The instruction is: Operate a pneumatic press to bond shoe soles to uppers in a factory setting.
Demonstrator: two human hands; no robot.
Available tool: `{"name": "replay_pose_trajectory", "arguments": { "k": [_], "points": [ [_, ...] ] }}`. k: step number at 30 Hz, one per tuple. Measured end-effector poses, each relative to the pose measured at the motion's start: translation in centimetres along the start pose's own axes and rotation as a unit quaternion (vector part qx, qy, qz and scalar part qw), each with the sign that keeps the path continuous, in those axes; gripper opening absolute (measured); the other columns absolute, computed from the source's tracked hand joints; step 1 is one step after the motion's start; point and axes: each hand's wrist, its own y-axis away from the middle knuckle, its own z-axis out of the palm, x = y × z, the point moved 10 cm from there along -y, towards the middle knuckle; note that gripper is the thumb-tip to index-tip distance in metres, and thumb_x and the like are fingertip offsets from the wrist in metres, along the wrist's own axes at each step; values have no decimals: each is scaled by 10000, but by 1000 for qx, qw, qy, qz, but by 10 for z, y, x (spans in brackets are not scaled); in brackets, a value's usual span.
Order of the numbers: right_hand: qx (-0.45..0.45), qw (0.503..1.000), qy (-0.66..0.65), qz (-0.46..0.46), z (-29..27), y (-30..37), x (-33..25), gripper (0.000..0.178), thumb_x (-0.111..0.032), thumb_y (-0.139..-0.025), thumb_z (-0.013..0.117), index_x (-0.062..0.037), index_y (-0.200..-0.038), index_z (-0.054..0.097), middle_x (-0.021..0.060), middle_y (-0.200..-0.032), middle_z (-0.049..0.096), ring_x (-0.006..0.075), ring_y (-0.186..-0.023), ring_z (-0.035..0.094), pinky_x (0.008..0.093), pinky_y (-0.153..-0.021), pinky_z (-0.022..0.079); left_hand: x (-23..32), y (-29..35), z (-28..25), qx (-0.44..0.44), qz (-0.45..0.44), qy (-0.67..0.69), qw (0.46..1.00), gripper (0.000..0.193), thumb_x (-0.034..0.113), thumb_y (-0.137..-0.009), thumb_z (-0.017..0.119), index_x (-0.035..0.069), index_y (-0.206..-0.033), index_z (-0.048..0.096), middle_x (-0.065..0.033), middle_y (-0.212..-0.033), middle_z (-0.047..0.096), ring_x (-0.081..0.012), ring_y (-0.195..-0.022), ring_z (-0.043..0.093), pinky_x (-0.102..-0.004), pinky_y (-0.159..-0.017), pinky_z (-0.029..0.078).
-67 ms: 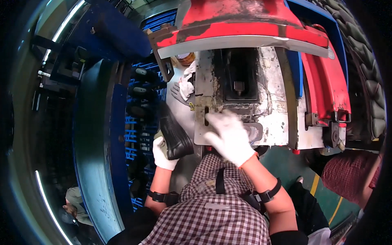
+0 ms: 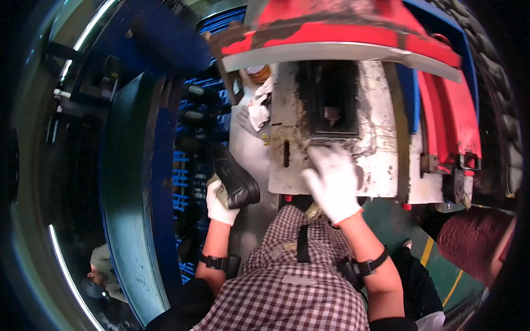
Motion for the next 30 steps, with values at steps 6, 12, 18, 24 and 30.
{"name": "replay_pose_trajectory", "arguments": {
  "k": [6,12,18,24,30],
  "points": [
    [28,994,104,4,5,21,27,260,-217,-912,665,-131,-1154,697,86,-1110,688,342,-1113,617,503,-1058,443,47,-80,-139,299,-21,-126,946,348,329,-820,745,154,-1114,681,-19,-1099,693,-226,-1031,675,-455,-930,547],
    [7,995,99,4,11,9,17,230,-200,-907,662,-149,-1125,716,80,-1056,690,320,-1075,629,517,-1087,422,224,-137,-262,411,170,-371,815,765,380,-811,795,69,-1450,513,-138,-1413,608,-324,-1273,582,-445,-1057,468],
    [-1,990,136,30,16,17,32,209,-186,-905,662,-134,-1097,727,80,-1076,699,317,-1094,631,526,-1108,413,185,-142,-181,367,155,-601,693,915,303,-978,697,138,-1679,132,-188,-1615,434,-367,-1451,458,-440,-1179,371],
    [-1,992,120,35,16,19,28,207,-179,-907,661,-137,-1099,728,76,-1038,695,318,-1062,634,515,-1088,425,158,3,-217,583,327,-409,621,803,270,-874,800,5,-1528,417,-236,-1514,521,-379,-1331,569,-433,-1093,464],
    [9,989,149,25,13,24,32,211,-190,-908,658,-144,-1100,732,77,-1040,696,303,-1028,640,467,-995,466,107,-65,-374,446,76,-40,891,852,736,-870,624,229,-1540,484,-74,-1567,526,-304,-1467,439,-604,-1205,282]
  ]
}}
